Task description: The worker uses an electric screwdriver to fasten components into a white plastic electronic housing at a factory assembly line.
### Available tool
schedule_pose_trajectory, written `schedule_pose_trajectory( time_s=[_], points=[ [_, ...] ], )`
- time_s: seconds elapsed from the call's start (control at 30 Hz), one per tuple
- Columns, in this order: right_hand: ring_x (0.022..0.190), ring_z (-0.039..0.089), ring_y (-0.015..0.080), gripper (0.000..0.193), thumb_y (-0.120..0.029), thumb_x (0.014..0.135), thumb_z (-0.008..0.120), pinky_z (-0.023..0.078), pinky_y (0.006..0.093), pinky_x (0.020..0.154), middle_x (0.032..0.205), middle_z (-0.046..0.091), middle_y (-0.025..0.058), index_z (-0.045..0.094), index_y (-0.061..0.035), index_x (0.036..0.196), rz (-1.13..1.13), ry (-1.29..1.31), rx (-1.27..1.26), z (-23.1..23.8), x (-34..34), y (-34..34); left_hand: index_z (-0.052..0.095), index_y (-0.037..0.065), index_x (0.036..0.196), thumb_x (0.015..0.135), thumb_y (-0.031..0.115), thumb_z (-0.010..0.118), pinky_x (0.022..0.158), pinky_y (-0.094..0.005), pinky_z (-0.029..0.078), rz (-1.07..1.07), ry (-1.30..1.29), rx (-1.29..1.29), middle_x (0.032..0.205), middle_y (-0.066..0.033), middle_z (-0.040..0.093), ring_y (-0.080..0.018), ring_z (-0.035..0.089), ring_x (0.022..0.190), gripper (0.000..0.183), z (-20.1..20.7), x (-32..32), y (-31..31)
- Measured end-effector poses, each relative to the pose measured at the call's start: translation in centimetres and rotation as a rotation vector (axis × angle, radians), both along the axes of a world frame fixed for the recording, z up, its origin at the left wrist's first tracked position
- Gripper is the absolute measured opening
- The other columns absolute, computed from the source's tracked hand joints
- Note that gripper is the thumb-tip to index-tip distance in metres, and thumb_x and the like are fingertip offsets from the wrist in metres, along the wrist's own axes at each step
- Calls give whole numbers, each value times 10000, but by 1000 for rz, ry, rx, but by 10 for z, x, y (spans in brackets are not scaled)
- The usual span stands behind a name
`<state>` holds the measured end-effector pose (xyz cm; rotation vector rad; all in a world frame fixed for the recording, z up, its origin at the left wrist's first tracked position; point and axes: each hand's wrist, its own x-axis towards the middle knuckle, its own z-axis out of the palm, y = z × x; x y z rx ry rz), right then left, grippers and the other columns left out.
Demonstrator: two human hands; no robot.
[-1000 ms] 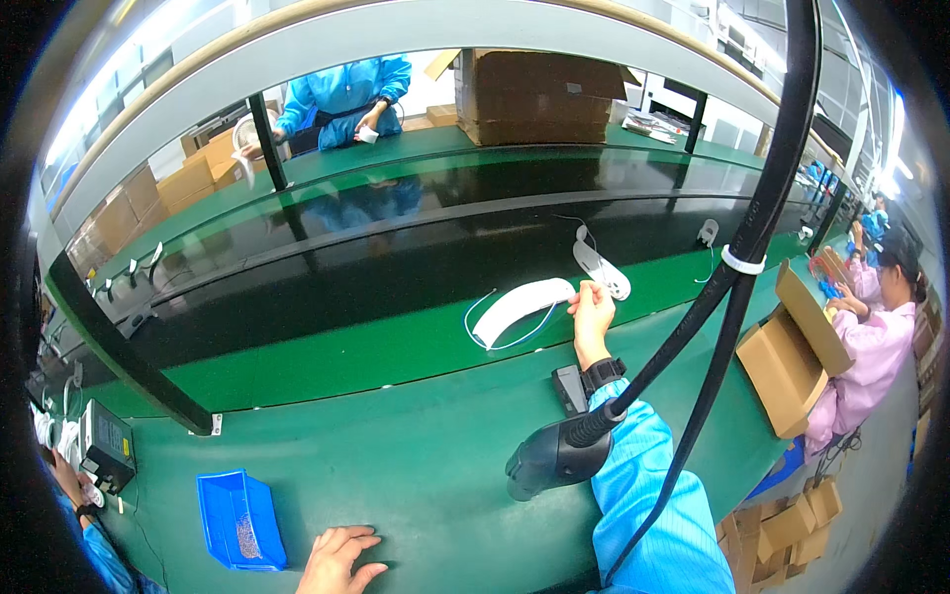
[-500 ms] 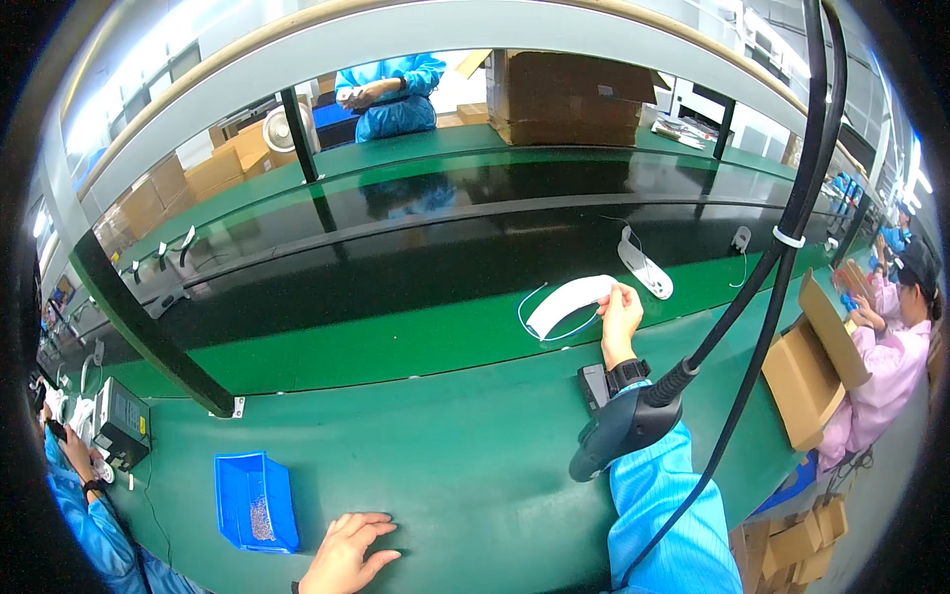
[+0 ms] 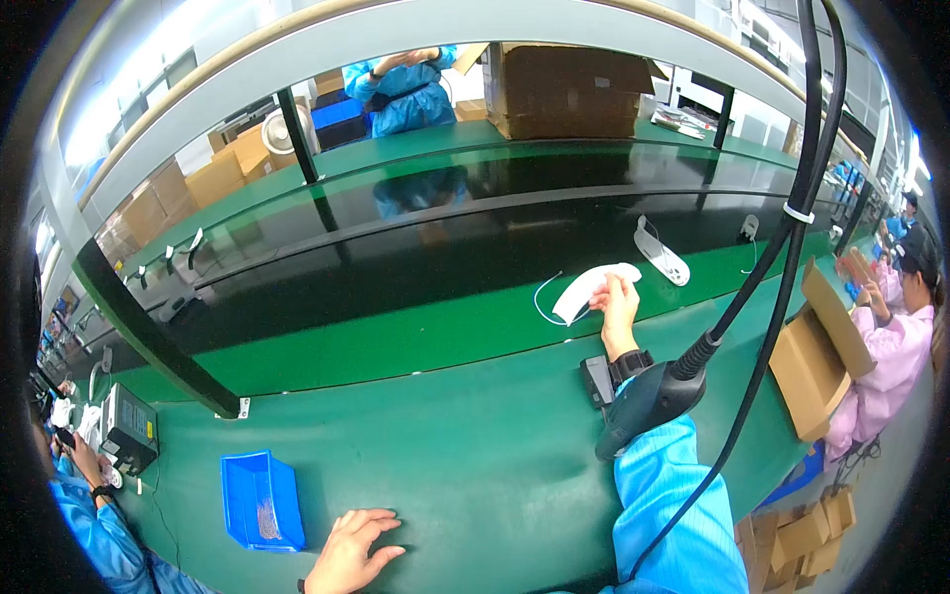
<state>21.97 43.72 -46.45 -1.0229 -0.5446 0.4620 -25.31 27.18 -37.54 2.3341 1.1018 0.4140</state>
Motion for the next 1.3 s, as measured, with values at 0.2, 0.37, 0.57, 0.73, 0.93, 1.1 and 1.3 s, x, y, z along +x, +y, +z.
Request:
schedule_pose_trajectory(
  time_s=[0.2, 0.37, 0.57, 0.73, 0.93, 1.1, 1.3],
  points=[
    [525, 528, 126, 151, -159, 854, 560, 423, 230, 477, 699, 571, 59, 558, -27, 930, -190, -214, -25, -8, 18, 4, 571, 21, 1030, 766, 167, 643, 875, -390, 389, -18, -5, 16, 1093, -128, 551, -322, 510, 1009, 310, -1, 0, 2],
    [636, 556, 168, 180, -119, 776, 606, 447, 312, 596, 738, 594, 65, 563, -36, 930, -745, -828, -422, -15, 54, -9, 571, 22, 1035, 767, 180, 644, 872, -396, 392, -15, -6, 20, 1095, -130, 555, -321, 508, 1021, 320, -4, -4, 1],
    [435, 472, 67, 132, -170, 834, 593, 382, 219, 391, 691, 620, 72, 548, -46, 828, 194, -222, -489, 3, 63, -31, 572, 27, 1037, 772, 182, 640, 874, -394, 387, -14, -3, 18, 1094, -123, 556, -318, 505, 1023, 314, -6, -5, 2],
    [437, 501, 102, 161, -196, 848, 591, 398, 227, 401, 683, 640, 70, 589, -48, 914, 546, 28, -441, 16, 80, -57, 572, 31, 1039, 771, 178, 639, 874, -393, 385, -19, 8, 16, 1097, -121, 553, -319, 502, 1017, 313, -3, -2, 1],
    [607, 588, 140, 264, -218, 873, 542, 461, 245, 559, 938, 637, 104, 551, -31, 1060, 217, 279, 102, 16, 65, -48, 572, 34, 1043, 765, 171, 644, 868, -388, 387, -12, 22, 8, 1105, -119, 548, -324, 501, 1006, 318, -2, 1, 0],
    [620, 577, 152, 186, -119, 841, 523, 444, 238, 505, 857, 615, 98, 557, -33, 1002, -463, -226, -186, -23, 106, -45, 570, 34, 1048, 762, 169, 646, 864, -385, 391, -25, 14, 17, 1104, -122, 547, -328, 500, 1004, 325, -1, 1, -2],
    [862, 588, 245, 234, -164, 758, 573, 407, 389, 774, 900, 620, 92, 591, -89, 979, -723, -616, -826, -15, 95, -52, 568, 33, 1053, 768, 173, 640, 870, -391, 389, -14, 27, 2, 1116, -122, 545, -330, 499, 1016, 325, -3, -2, -1]
  ],
)
